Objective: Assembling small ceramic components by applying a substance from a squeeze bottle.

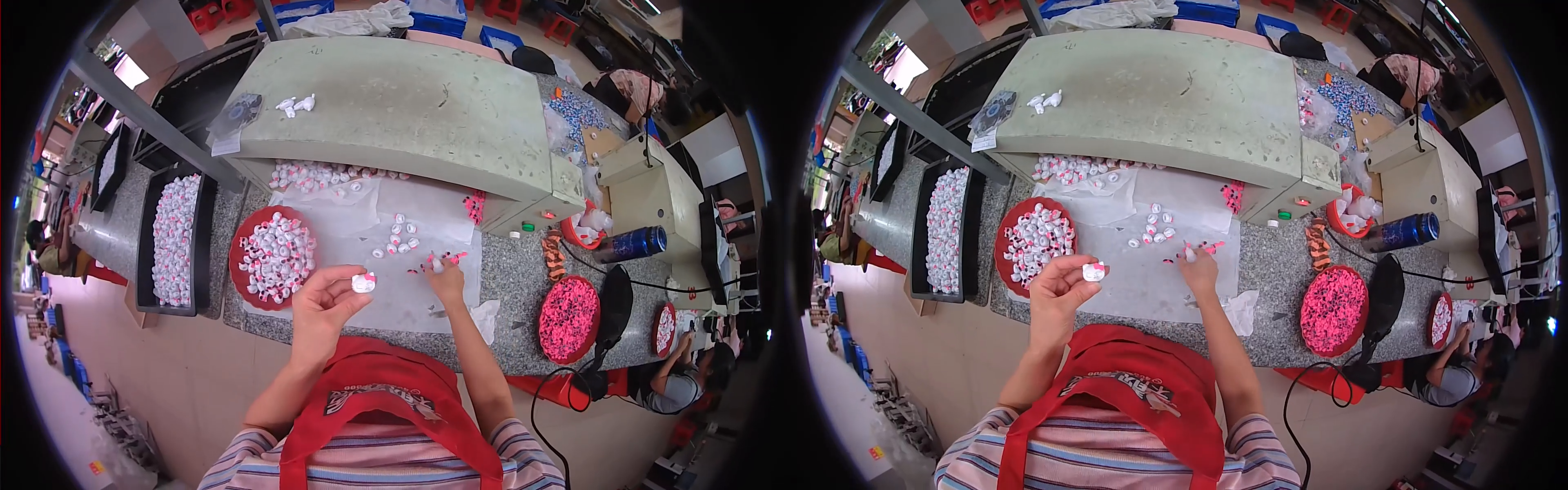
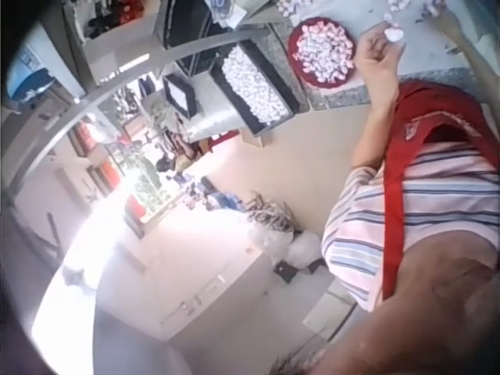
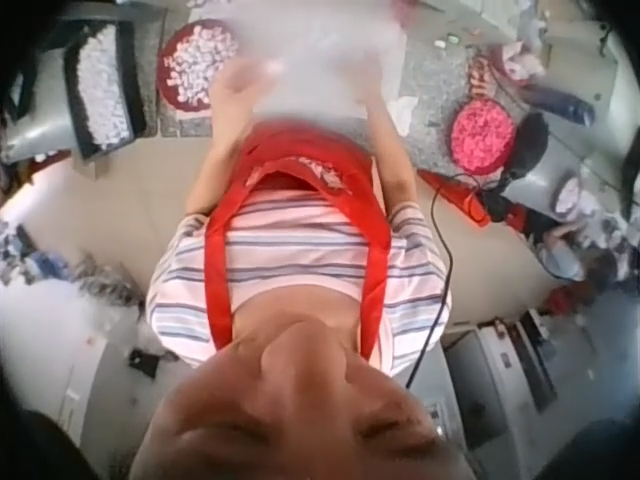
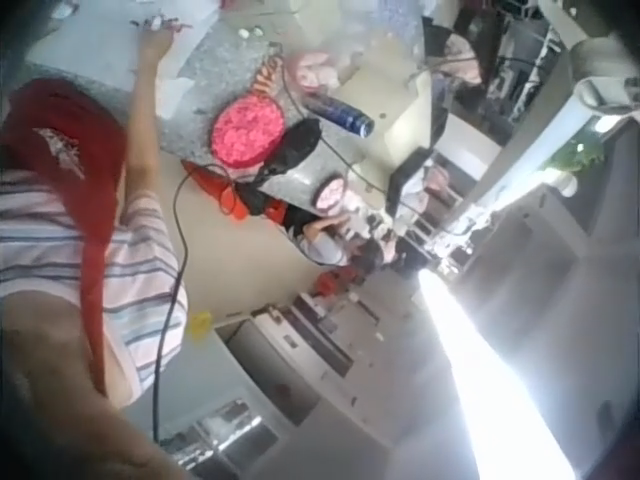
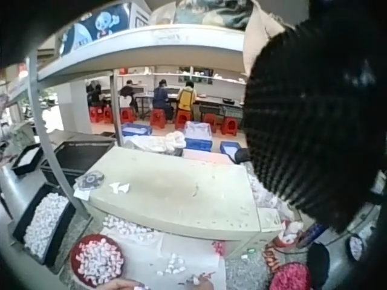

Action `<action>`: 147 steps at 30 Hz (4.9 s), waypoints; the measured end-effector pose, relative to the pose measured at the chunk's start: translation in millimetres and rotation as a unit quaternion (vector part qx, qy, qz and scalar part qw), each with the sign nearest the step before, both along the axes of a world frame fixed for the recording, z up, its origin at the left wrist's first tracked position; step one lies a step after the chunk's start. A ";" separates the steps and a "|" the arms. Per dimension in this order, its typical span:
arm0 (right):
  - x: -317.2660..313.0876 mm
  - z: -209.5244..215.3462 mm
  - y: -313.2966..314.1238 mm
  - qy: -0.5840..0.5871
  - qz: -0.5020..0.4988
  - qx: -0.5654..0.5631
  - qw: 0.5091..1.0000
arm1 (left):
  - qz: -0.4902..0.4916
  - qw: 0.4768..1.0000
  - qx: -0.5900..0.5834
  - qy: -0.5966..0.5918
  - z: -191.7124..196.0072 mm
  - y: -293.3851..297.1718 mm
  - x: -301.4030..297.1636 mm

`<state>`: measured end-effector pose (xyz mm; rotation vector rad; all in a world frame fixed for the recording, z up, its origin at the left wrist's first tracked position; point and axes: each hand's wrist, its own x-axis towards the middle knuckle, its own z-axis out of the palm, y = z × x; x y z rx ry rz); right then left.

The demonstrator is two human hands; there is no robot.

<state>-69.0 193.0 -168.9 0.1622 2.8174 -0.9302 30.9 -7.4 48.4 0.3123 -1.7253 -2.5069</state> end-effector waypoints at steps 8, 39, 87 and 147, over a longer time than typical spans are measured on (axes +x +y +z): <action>4.0 39.8 -8.3 0.004 -0.003 -0.160 0.987 | -0.019 0.999 -0.011 -0.032 -7.3 4.9 -10.6; 88.1 249.0 -22.7 0.173 0.106 -0.388 0.899 | -0.075 0.981 -0.062 0.167 20.4 33.5 9.4; 69.3 219.0 -21.1 -0.022 0.124 -0.600 0.790 | -0.101 0.986 -0.119 0.058 11.0 24.8 11.0; 109.8 267.9 -9.9 0.426 0.156 -0.256 0.854 | -0.025 0.969 -0.192 0.151 26.7 34.2 -0.6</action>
